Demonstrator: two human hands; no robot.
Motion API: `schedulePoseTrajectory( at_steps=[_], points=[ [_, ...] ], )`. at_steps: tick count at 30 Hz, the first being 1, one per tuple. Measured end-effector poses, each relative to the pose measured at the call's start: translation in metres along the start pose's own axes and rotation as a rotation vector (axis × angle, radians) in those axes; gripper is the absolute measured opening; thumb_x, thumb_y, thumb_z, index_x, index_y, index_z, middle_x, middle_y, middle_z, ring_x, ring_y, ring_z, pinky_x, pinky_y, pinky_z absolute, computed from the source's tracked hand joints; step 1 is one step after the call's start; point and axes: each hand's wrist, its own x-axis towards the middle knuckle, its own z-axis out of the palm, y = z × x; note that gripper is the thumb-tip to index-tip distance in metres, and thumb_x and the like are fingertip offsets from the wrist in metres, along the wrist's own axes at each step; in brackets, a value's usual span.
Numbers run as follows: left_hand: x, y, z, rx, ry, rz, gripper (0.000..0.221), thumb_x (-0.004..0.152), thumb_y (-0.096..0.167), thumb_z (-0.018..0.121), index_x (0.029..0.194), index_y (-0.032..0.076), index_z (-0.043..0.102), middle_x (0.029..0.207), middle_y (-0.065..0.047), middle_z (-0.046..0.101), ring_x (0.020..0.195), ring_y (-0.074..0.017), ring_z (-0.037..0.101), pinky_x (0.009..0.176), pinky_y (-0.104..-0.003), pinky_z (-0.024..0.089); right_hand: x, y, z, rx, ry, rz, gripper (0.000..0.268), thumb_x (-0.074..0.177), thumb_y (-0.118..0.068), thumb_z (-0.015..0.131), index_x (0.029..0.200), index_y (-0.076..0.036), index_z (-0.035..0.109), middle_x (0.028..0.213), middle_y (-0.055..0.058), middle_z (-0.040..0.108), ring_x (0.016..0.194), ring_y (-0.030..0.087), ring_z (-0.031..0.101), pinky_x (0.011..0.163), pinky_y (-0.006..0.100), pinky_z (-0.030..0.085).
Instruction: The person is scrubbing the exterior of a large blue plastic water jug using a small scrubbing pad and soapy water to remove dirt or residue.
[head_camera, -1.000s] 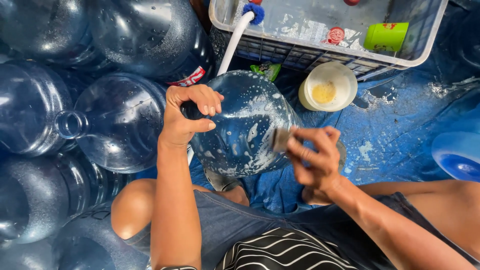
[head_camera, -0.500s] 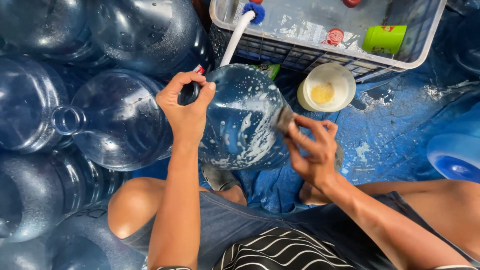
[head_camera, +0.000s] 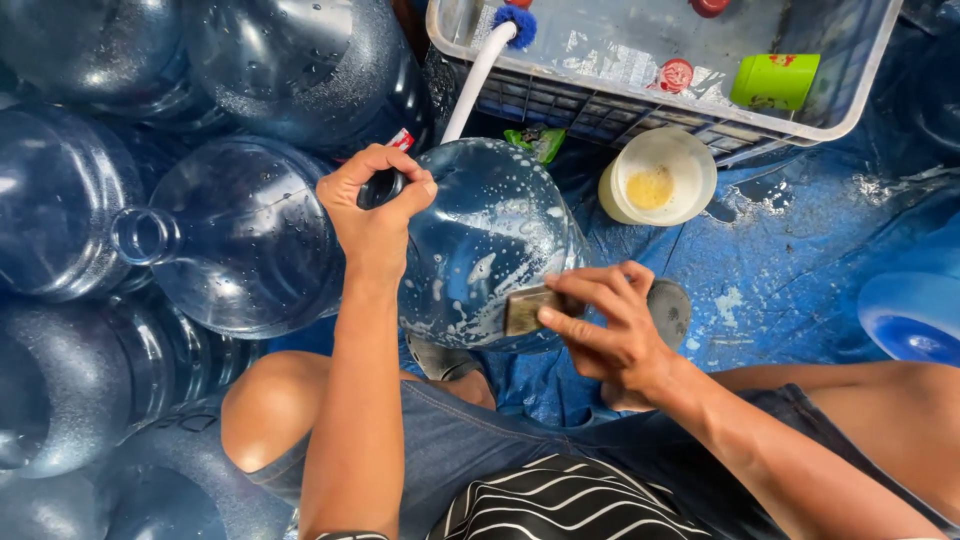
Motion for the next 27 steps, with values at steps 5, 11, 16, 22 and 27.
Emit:
schedulePoseTrajectory(
  at_steps=[5,11,16,22,27],
  points=[
    [0.000,-0.003,-0.002,-0.054,-0.037,-0.019,0.022,0.063,-0.019,0.078,0.074,-0.004,0.064,0.066,-0.011,0.058,0.066,-0.0158,0.068,0.066,-0.027,0.058,-0.001,0.025,-0.008,-0.112,0.033,0.040,0.029,0.081,-0.003,0.079,0.110,-0.010,0.080,0.121,0.017,0.074,0.095,0.033,0.072,0.093,0.043,0.036],
    [-0.003,0.007,0.004,-0.010,-0.106,-0.006,0.021,0.066,-0.017,0.078,0.074,-0.003,0.065,0.067,-0.010,0.060,0.070,-0.0134,0.068,0.072,-0.027,0.060,0.019,-0.006,-0.005,-0.048,-0.044,-0.027,0.036,0.083,0.000,0.066,0.107,-0.020,0.082,0.120,0.012,0.075,0.100,0.032,0.071,0.094,0.046,0.032],
    [-0.005,0.010,0.006,-0.051,-0.219,-0.046,0.021,0.063,-0.015,0.080,0.070,-0.002,0.066,0.065,-0.011,0.062,0.070,-0.0146,0.068,0.074,-0.029,0.060,0.024,0.020,-0.016,-0.193,-0.059,0.121,0.032,0.091,-0.003,0.070,0.122,-0.011,0.077,0.127,0.014,0.073,0.100,0.034,0.071,0.091,0.045,0.029],
    [-0.004,0.008,0.005,-0.041,-0.230,-0.038,0.021,0.063,-0.015,0.080,0.071,-0.002,0.066,0.065,-0.011,0.063,0.070,-0.0150,0.069,0.076,-0.029,0.060,0.019,-0.014,-0.008,-0.021,-0.166,0.055,0.041,0.085,-0.009,0.059,0.115,-0.028,0.079,0.126,0.005,0.074,0.110,0.029,0.068,0.100,0.046,0.027],
    [-0.004,0.004,0.005,-0.044,-0.240,-0.045,0.021,0.064,-0.016,0.080,0.071,-0.003,0.066,0.066,-0.012,0.064,0.071,-0.0172,0.070,0.078,-0.030,0.061,0.033,0.000,-0.014,-0.169,-0.070,0.117,0.034,0.092,-0.005,0.064,0.121,-0.016,0.078,0.127,0.012,0.073,0.106,0.035,0.068,0.091,0.045,0.031]
  ],
)
